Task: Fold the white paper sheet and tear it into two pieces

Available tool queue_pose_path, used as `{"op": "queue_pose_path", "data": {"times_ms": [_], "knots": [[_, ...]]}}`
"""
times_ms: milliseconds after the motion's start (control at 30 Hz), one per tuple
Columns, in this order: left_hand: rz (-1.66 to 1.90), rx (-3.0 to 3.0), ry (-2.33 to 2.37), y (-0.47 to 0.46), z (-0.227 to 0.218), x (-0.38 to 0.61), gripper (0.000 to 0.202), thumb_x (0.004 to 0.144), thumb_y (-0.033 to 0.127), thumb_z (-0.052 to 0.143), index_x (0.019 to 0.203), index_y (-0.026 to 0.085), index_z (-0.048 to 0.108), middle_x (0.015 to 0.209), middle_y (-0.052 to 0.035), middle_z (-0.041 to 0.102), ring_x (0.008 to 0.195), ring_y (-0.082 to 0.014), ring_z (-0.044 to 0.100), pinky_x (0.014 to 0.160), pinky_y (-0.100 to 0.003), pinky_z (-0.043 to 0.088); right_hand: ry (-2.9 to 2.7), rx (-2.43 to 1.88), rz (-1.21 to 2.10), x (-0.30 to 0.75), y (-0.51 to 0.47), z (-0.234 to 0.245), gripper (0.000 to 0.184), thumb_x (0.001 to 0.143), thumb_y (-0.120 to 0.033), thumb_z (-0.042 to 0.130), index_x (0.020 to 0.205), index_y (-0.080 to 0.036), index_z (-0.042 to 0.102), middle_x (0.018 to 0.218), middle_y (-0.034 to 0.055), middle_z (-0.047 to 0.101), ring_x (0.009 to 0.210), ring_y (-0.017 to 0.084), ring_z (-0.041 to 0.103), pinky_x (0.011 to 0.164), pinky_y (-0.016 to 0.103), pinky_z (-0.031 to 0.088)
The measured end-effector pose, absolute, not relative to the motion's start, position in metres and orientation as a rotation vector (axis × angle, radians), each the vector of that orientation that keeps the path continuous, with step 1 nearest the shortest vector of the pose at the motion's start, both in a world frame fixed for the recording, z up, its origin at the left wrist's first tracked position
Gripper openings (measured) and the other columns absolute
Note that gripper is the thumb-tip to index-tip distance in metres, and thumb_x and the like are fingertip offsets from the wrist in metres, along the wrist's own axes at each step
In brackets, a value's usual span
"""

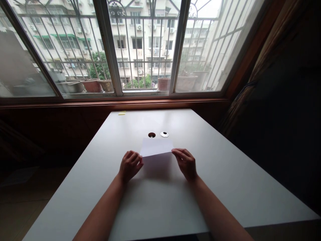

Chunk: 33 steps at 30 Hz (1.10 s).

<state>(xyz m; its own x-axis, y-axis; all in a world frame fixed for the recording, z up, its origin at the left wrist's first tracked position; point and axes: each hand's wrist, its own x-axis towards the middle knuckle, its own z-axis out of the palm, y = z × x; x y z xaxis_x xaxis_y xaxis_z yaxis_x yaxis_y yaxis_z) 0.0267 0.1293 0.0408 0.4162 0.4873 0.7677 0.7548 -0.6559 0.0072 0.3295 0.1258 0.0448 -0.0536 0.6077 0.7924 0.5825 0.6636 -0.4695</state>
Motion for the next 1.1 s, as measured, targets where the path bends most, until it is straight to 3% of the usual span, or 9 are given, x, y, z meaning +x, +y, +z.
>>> {"op": "queue_pose_path", "data": {"times_ms": [167,433,633,900,967,1100], "knots": [[-1.372,-2.2,-1.252,0.133,0.04,0.008,0.011,0.087,0.012,0.061,0.093,0.021,0.062,0.087,-0.0044,0.061,0.086,-0.0211,0.055,0.082,-0.037,0.05,-1.548,-1.043,0.062,0.336,0.13,0.042,0.015,0.093,-0.024,0.062,0.101,-0.028,0.075,0.098,0.0038,0.072,0.092,0.02,0.068,0.086,0.037,0.056],[-1.441,-2.262,-1.276,0.134,0.043,0.015,0.038,0.088,0.025,0.066,0.126,0.024,0.056,0.117,-0.0098,0.059,0.108,-0.0258,0.055,0.095,-0.043,0.048,-1.641,-0.997,0.178,0.33,0.131,0.039,0.015,0.094,-0.028,0.063,0.101,-0.028,0.075,0.099,0.0045,0.072,0.092,0.021,0.068,0.086,0.037,0.057],[-1.538,-2.448,-1.31,0.146,0.038,0.013,0.032,0.092,0.032,0.064,0.123,0.026,0.058,0.113,-0.0074,0.063,0.106,-0.0249,0.058,0.095,-0.044,0.049,-1.603,-0.979,0.279,0.329,0.131,0.042,0.014,0.093,-0.031,0.063,0.097,-0.026,0.076,0.096,0.0059,0.072,0.088,0.022,0.068,0.083,0.039,0.056],[-1.984,-2.344,-1.699,0.158,0.028,0.004,0.05,0.085,0.048,0.07,0.126,0.023,0.056,0.125,-0.0104,0.059,0.12,-0.0277,0.056,0.107,-0.047,0.044,-1.222,-1.017,0.658,0.333,0.137,0.037,0.018,0.089,-0.038,0.067,0.093,-0.021,0.071,0.07,0.0007,0.066,0.066,0.017,0.062,0.069,0.034,0.051],[-2.148,-2.31,-1.762,0.159,0.027,0.005,0.052,0.084,0.049,0.071,0.126,0.022,0.056,0.124,-0.0104,0.06,0.119,-0.0272,0.057,0.106,-0.046,0.044,-1.156,-1.032,0.728,0.335,0.142,0.034,0.022,0.088,-0.04,0.068,0.093,-0.019,0.071,0.065,-0.0003,0.063,0.064,0.016,0.059,0.069,0.033,0.049],[-2.555,-2.242,-1.871,0.158,0.03,0.005,0.064,0.08,0.045,0.076,0.133,0.023,0.049,0.105,-0.006,0.063,0.098,-0.0221,0.065,0.093,-0.041,0.053,-1.027,-0.989,0.838,0.338,0.153,0.026,0.028,0.082,-0.043,0.073,0.091,-0.017,0.071,0.07,0.0016,0.064,0.06,0.014,0.054,0.063,0.031,0.048]]}}
